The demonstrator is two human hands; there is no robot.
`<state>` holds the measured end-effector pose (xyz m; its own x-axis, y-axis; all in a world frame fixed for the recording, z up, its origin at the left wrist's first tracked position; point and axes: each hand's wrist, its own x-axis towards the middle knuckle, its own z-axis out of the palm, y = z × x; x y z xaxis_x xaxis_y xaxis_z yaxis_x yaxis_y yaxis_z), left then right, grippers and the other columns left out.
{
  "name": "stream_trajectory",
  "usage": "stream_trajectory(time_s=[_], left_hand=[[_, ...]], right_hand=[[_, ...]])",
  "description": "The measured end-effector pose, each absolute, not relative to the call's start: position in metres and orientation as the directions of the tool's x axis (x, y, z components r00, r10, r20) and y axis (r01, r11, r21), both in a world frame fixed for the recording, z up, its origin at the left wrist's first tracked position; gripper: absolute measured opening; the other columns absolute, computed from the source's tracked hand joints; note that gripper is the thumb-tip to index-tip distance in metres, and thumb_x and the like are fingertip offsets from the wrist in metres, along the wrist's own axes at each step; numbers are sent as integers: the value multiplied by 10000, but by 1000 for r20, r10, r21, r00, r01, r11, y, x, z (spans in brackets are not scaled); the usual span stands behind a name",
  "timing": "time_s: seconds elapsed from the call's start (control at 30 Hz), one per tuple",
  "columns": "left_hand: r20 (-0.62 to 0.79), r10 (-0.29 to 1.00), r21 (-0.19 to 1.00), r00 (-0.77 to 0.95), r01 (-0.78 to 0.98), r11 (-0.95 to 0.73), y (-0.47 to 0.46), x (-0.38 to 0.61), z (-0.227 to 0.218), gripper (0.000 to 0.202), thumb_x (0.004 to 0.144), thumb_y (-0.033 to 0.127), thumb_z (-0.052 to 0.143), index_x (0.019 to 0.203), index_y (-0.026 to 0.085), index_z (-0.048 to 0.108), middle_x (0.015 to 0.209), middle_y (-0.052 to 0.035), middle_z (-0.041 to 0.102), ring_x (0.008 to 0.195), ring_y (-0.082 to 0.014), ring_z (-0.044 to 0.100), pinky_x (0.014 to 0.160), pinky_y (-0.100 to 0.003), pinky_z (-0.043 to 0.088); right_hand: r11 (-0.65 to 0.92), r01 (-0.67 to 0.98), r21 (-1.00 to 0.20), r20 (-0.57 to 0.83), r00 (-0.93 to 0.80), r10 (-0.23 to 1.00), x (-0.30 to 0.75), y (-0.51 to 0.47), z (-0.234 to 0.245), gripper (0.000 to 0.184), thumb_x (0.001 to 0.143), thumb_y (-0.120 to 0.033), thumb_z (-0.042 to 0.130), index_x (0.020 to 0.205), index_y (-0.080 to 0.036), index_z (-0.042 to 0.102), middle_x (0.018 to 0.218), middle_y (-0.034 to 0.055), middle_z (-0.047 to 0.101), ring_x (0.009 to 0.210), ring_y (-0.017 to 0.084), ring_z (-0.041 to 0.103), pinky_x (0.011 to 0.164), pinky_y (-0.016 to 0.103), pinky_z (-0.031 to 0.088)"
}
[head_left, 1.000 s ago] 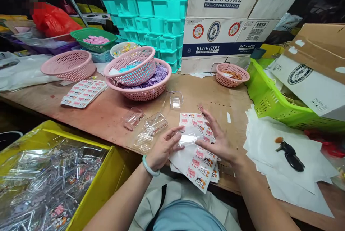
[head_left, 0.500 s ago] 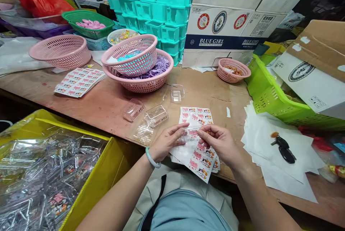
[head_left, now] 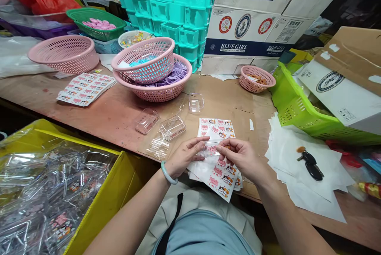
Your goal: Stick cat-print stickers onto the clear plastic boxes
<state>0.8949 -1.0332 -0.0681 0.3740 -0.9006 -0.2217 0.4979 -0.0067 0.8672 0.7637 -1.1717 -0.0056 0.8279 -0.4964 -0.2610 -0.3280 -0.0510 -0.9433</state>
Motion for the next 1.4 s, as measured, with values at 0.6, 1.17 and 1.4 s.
stream_trajectory(time_s=[0.6, 1.17, 1.4], left_hand=[[-134, -835, 941, 534, 334, 62, -1034, 875, -46, 465, 756, 323, 710, 1168, 168, 559, 1098, -113, 655, 982, -214, 613, 799, -296, 507], [589, -638, 428, 497, -861, -275, -967, 952, -91, 453, 823, 150, 564, 1260, 211, 463, 1427, -138, 385, 1382, -314, 255, 1089, -566, 269], [110, -766, 878, 634, -424, -224, -1073, 911, -72, 493, 722, 194, 647, 1203, 161, 544, 1009, -89, 642, 958, -228, 572, 924, -389, 430]], right_hand=[[-265, -370, -890, -47, 654, -755, 757, -1168, -29, 888, 634, -580, 722, 1372, -268, 339, 1137, 97, 619, 852, 214, 630, 655, 311, 520], [-858, -73, -508, 264, 935, -236, 746, -1149, -60, 725, 752, -524, 666, 1366, -208, 444, 1364, 132, 514, 1292, 322, 431, 1064, 537, 364], [-928, 24, -372, 249, 966, -75, 733, -1122, -84, 850, 821, -461, 607, 1486, -199, 148, 1419, 140, 449, 1372, 332, 301, 1077, 636, 267]])
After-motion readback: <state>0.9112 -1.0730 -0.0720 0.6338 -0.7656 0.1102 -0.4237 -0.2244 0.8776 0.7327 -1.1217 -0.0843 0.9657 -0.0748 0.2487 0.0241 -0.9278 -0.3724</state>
